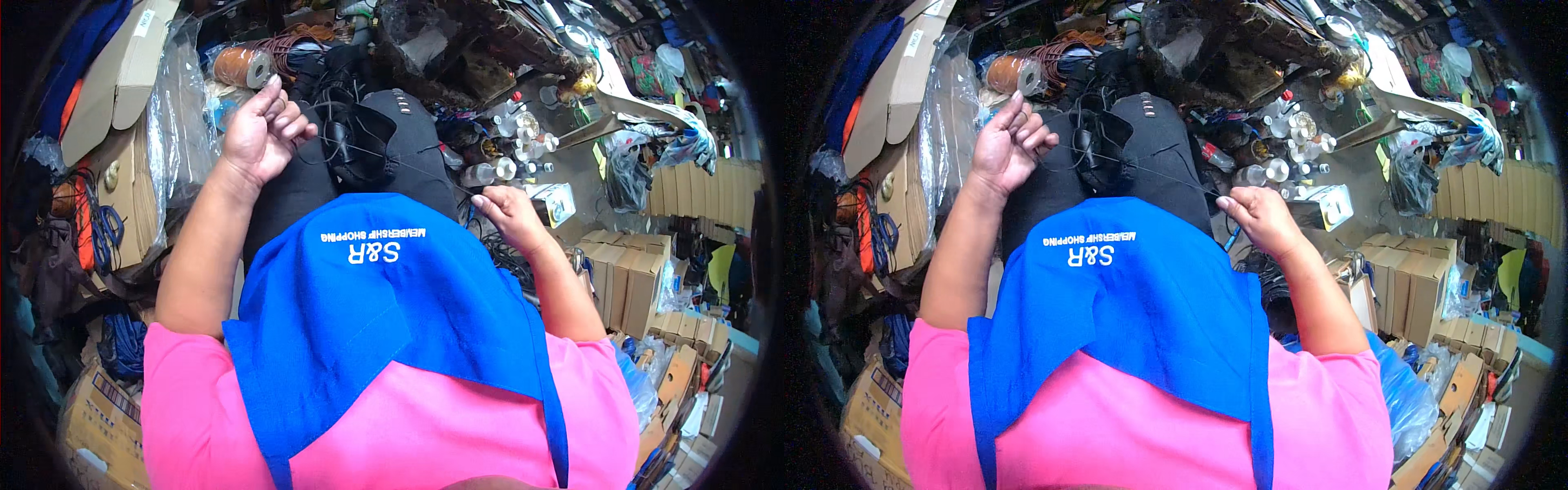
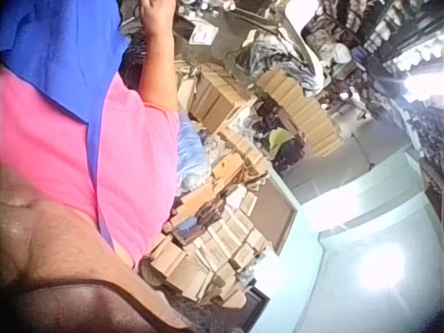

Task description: Insert and thread laces through the eyelets of a black shoe.

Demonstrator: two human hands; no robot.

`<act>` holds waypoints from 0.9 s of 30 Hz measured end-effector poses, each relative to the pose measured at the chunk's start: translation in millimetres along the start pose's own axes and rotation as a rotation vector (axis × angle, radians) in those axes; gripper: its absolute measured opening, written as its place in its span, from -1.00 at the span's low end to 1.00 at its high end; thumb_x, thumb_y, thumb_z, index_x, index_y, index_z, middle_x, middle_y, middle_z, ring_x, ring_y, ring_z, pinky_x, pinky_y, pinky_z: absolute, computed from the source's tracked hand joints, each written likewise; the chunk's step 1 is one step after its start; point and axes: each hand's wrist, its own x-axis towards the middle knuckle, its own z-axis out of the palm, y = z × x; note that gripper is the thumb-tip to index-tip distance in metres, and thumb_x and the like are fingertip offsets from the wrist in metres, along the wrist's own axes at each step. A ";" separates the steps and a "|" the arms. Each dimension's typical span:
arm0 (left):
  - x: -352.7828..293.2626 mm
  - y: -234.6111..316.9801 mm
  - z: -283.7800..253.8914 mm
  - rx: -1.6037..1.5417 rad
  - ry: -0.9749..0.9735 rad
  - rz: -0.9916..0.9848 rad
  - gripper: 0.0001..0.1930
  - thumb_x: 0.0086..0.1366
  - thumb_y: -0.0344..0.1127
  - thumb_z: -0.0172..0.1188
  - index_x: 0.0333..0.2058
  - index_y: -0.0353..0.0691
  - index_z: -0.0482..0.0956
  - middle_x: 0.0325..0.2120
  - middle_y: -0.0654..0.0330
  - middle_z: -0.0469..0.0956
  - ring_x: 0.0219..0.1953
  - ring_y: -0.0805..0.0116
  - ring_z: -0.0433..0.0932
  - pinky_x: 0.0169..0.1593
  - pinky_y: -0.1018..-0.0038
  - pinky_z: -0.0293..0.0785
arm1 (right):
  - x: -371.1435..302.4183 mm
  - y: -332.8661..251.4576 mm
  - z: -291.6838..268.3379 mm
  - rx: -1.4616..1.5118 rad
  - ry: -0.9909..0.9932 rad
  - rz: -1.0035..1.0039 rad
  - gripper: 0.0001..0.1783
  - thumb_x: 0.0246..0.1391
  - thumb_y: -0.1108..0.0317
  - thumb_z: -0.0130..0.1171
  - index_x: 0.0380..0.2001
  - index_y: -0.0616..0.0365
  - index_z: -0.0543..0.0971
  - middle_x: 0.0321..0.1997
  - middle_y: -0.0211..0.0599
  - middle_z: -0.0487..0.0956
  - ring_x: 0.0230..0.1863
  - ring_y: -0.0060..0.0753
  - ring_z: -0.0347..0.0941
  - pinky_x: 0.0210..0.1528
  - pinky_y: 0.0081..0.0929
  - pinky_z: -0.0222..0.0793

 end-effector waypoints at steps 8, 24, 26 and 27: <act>-40.9 44.8 -41.4 1.534 0.458 0.570 -0.72 0.26 -0.18 0.14 -0.26 -0.31 0.60 -0.28 0.13 0.55 -0.25 0.30 0.55 -0.11 0.45 0.44 | 27.6 3.8 -59.8 0.428 0.387 0.170 -0.40 0.07 -0.01 0.12 0.12 0.08 0.41 0.01 -0.40 0.44 0.03 -0.45 0.33 0.06 -0.44 0.23; -14.0 -39.7 25.9 2.336 -0.187 0.477 -0.62 -0.17 -0.10 0.39 -0.36 -0.10 0.53 -0.35 0.26 0.45 -0.30 0.27 0.53 -0.27 0.33 0.36 | 104.7 -70.8 12.4 0.144 -0.177 0.138 -0.59 0.06 0.07 0.23 -0.63 0.17 0.46 -0.68 -0.63 0.31 -0.58 -0.75 0.15 -0.55 -0.57 0.08; -10.2 -43.1 27.7 2.327 -0.209 0.474 -0.61 -0.16 -0.10 0.39 -0.35 -0.12 0.53 -0.35 0.26 0.45 -0.29 0.26 0.53 -0.25 0.32 0.37 | 102.2 -64.3 19.9 0.272 -0.130 0.132 -0.62 0.09 0.09 0.21 -0.60 0.16 0.47 -0.65 -0.64 0.33 -0.56 -0.75 0.16 -0.52 -0.59 0.09; -11.7 -45.2 30.6 2.267 -0.230 0.527 -0.59 -0.15 -0.08 0.38 -0.33 -0.14 0.54 -0.35 0.26 0.45 -0.28 0.24 0.53 -0.25 0.32 0.38 | 103.4 -63.2 19.5 0.277 -0.120 0.139 -0.62 0.09 0.09 0.21 -0.60 0.16 0.47 -0.65 -0.64 0.33 -0.56 -0.75 0.16 -0.52 -0.59 0.09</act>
